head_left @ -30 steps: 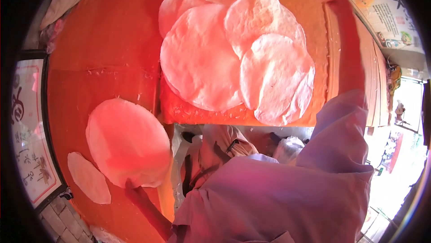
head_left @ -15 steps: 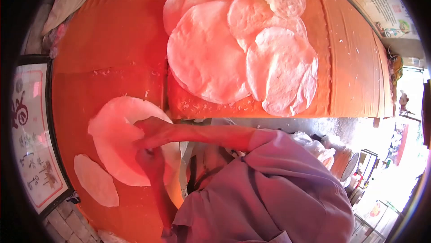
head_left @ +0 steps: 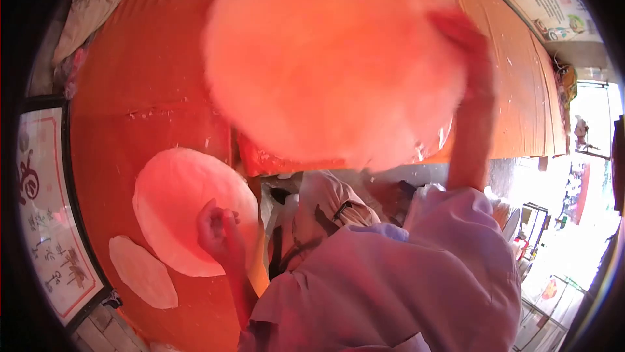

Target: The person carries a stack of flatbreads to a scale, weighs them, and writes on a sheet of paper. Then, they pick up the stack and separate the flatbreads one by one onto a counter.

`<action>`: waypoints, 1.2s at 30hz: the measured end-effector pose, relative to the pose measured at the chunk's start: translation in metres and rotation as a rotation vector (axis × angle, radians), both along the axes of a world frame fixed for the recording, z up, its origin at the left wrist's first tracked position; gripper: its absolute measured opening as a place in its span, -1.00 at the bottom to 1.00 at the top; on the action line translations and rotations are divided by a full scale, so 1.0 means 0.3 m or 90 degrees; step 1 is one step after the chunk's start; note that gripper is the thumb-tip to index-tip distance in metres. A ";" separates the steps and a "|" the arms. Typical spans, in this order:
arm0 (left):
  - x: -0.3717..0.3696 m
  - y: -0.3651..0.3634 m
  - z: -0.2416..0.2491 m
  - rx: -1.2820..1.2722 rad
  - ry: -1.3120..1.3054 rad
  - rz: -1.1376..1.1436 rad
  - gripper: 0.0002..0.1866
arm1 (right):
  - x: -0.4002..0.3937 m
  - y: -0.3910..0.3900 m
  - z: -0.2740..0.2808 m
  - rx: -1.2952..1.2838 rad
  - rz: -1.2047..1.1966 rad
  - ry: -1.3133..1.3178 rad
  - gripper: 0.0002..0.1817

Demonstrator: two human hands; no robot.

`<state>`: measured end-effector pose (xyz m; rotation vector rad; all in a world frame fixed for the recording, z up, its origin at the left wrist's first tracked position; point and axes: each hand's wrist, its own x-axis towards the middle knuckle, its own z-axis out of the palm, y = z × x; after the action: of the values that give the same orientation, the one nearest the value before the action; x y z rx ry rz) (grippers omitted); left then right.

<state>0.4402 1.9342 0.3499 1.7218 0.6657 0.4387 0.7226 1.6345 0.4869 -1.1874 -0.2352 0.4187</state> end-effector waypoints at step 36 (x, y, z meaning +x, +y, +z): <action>-0.380 0.234 -0.164 -0.096 0.159 0.285 -0.70 | 0.054 0.227 -0.709 -0.206 0.165 0.103 -0.50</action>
<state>0.3262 2.0043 0.3007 1.4923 1.2458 0.4705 0.7387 1.7025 0.2742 -1.4361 -0.1848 0.7995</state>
